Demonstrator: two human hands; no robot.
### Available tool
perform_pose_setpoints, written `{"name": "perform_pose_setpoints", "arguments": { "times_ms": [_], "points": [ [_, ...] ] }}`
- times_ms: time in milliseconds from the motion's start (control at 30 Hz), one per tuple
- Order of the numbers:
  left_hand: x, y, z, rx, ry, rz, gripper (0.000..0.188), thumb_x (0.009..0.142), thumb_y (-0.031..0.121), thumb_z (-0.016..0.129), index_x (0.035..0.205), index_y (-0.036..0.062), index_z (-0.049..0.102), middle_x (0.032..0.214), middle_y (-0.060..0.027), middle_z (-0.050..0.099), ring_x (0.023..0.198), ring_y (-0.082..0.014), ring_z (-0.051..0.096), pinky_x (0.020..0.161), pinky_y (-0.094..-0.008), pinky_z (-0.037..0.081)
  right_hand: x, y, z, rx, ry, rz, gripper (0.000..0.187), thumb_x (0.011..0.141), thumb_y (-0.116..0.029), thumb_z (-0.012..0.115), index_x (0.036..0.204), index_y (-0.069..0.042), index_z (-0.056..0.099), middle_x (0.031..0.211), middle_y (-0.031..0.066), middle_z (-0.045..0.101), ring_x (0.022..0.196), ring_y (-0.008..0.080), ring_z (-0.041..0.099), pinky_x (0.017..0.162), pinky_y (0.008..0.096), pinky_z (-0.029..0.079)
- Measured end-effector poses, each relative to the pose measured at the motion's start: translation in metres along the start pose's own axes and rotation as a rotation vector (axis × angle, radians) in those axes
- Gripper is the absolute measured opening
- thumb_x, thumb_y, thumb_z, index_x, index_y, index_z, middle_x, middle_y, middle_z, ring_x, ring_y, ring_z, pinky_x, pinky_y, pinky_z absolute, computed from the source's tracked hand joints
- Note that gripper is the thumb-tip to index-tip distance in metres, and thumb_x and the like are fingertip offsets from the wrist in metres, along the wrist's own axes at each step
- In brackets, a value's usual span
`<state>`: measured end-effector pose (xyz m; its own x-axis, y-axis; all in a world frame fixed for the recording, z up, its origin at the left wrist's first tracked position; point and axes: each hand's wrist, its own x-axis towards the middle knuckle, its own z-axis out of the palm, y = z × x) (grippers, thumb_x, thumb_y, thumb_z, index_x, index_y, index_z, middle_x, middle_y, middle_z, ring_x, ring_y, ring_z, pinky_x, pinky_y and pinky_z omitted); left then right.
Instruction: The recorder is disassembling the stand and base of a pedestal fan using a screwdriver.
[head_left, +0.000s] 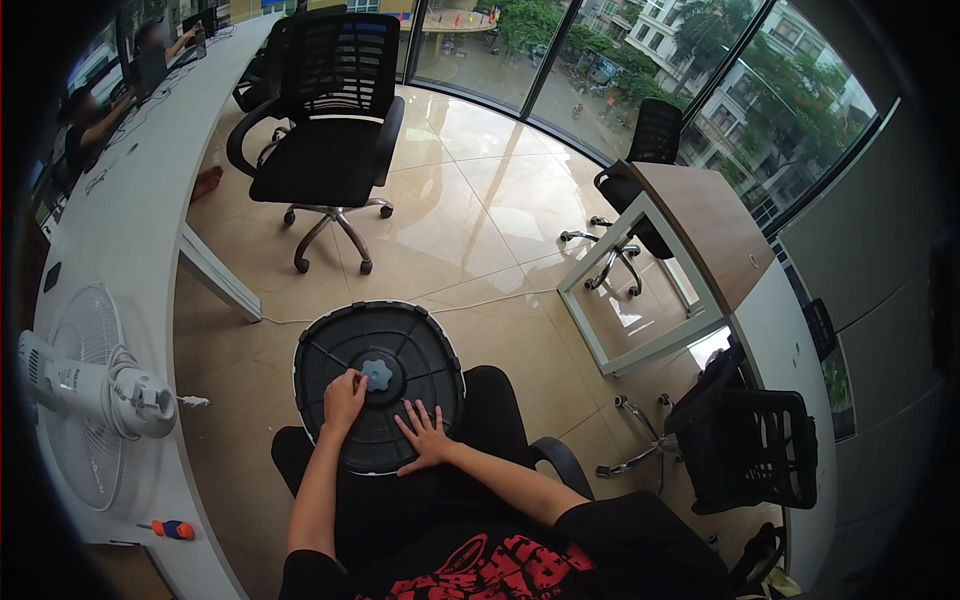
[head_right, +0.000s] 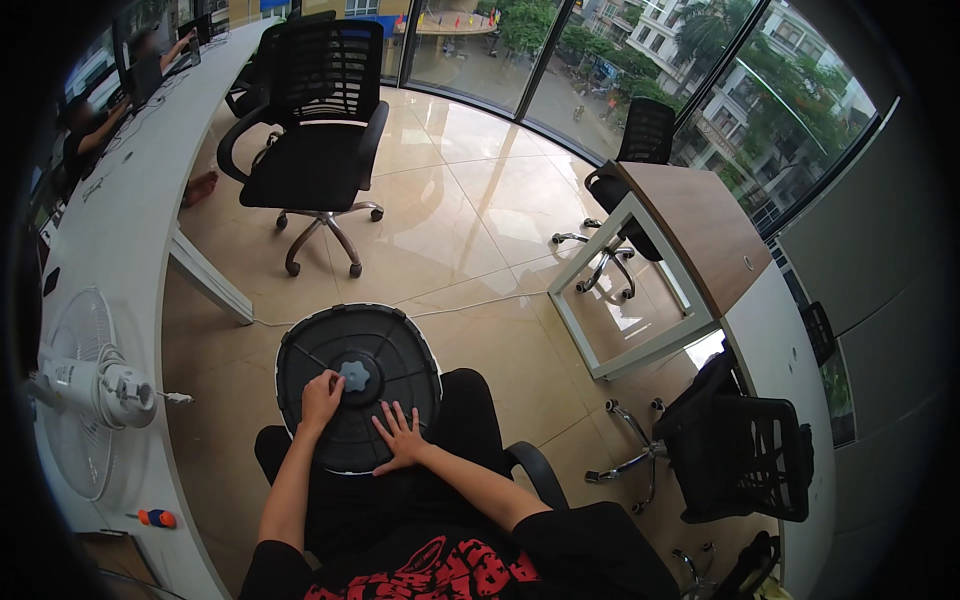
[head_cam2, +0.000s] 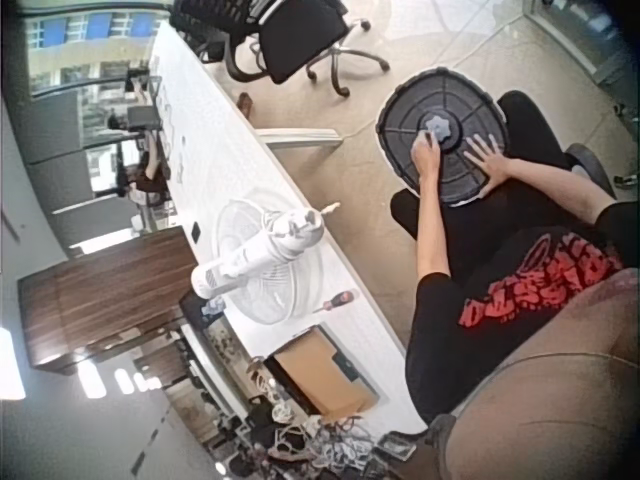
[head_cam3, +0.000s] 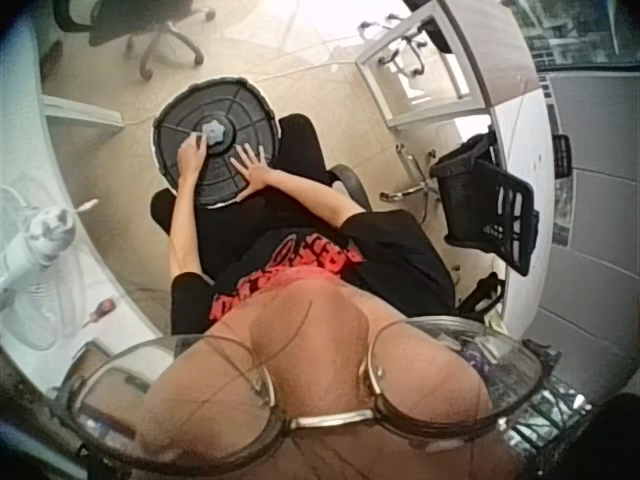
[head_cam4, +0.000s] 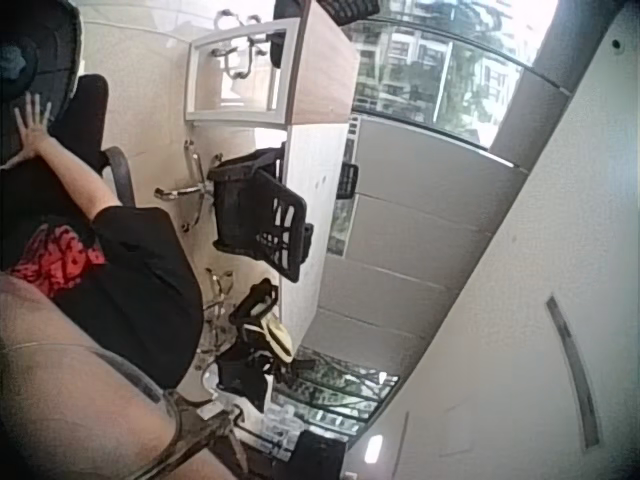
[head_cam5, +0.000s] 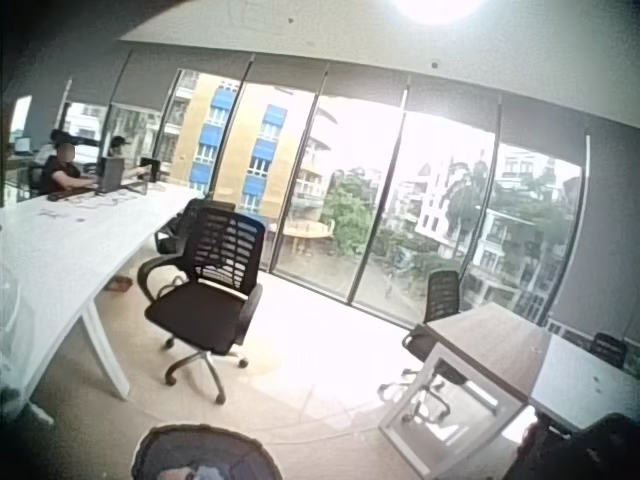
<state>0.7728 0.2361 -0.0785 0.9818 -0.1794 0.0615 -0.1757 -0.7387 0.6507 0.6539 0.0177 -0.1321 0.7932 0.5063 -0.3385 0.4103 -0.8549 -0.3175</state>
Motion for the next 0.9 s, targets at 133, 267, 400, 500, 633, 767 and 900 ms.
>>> {"name": "perform_pose_setpoints", "arguments": {
  "times_ms": [133, 267, 400, 500, 633, 767, 900],
  "points": [
    [0.009, 0.013, 0.012, 0.093, 0.279, 0.347, 0.029, 0.090, 0.026, 0.072, 0.107, 0.0028, 0.068, 0.115, -0.0208, 0.067, 0.108, -0.0372, 0.065, 0.089, -0.0461, 0.052, 0.000, 0.000, -0.001, -0.004, -0.010, 0.007, 0.141, 0.065, -0.095, 0.057, 0.164, -0.007, 0.010, 0.168, 0.0290, -0.007, 0.153, 0.0514, -0.010, 0.108, 0.0813, -0.002],
    [0.013, 0.014, 0.012, -0.042, 0.125, 0.259, 0.028, 0.092, 0.029, 0.070, 0.104, 0.0037, 0.069, 0.105, -0.0216, 0.071, 0.099, -0.0387, 0.068, 0.083, -0.0484, 0.053, 0.001, 0.000, -0.001, 0.001, -0.048, 0.024, 0.142, 0.064, -0.095, 0.058, 0.164, -0.007, 0.009, 0.168, 0.0286, -0.008, 0.153, 0.0507, -0.012, 0.108, 0.0810, -0.003],
    [0.019, -0.005, -0.005, 0.148, 0.120, -0.100, 0.043, 0.102, 0.040, 0.056, 0.083, 0.0028, 0.067, 0.069, -0.0228, 0.067, 0.071, -0.0460, 0.067, 0.064, -0.0546, 0.051, 0.001, 0.000, 0.000, 0.031, -0.027, 0.011, 0.142, 0.064, -0.095, 0.059, 0.164, -0.008, 0.008, 0.168, 0.0281, -0.009, 0.153, 0.0502, -0.013, 0.109, 0.0808, -0.004],
    [0.015, -0.008, -0.008, 0.131, 0.102, -0.080, 0.037, 0.102, 0.035, 0.058, 0.086, 0.0023, 0.066, 0.074, -0.0227, 0.068, 0.073, -0.0449, 0.068, 0.065, -0.0537, 0.051, 0.001, 0.000, 0.000, 0.019, -0.029, 0.011, 0.142, 0.064, -0.095, 0.059, 0.164, -0.008, 0.008, 0.168, 0.0278, -0.009, 0.153, 0.0500, -0.014, 0.109, 0.0808, -0.004],
    [0.015, 0.008, 0.000, -0.134, 0.099, 0.012, 0.025, 0.098, 0.025, 0.063, 0.098, 0.0004, 0.065, 0.101, -0.0205, 0.070, 0.094, -0.0362, 0.068, 0.078, -0.0457, 0.052, 0.001, 0.000, 0.000, 0.016, -0.031, 0.014, 0.143, 0.064, -0.095, 0.059, 0.164, -0.008, 0.008, 0.168, 0.0279, -0.009, 0.153, 0.0500, -0.014, 0.108, 0.0810, -0.004],
    [0.020, 0.025, 0.011, 0.164, 0.438, 0.495, 0.025, 0.096, 0.027, 0.066, 0.099, 0.0019, 0.069, 0.101, -0.0193, 0.070, 0.094, -0.0359, 0.068, 0.079, -0.0447, 0.054, 0.001, 0.000, 0.000, -0.010, -0.054, 0.030, 0.143, 0.063, -0.095, 0.058, 0.164, -0.008, 0.008, 0.168, 0.0280, -0.009, 0.153, 0.0501, -0.014, 0.109, 0.0809, -0.004],
    [0.027, 0.006, -0.002, 0.079, 0.161, -0.145, 0.045, 0.101, 0.041, 0.057, 0.082, 0.0025, 0.072, 0.079, -0.0237, 0.070, 0.076, -0.0444, 0.069, 0.068, -0.0524, 0.054, 0.002, -0.001, -0.001, 0.012, -0.045, 0.024, 0.142, 0.064, -0.095, 0.059, 0.164, -0.008, 0.007, 0.168, 0.0278, -0.009, 0.153, 0.0499, -0.014, 0.109, 0.0805, -0.004]
  ]
}}
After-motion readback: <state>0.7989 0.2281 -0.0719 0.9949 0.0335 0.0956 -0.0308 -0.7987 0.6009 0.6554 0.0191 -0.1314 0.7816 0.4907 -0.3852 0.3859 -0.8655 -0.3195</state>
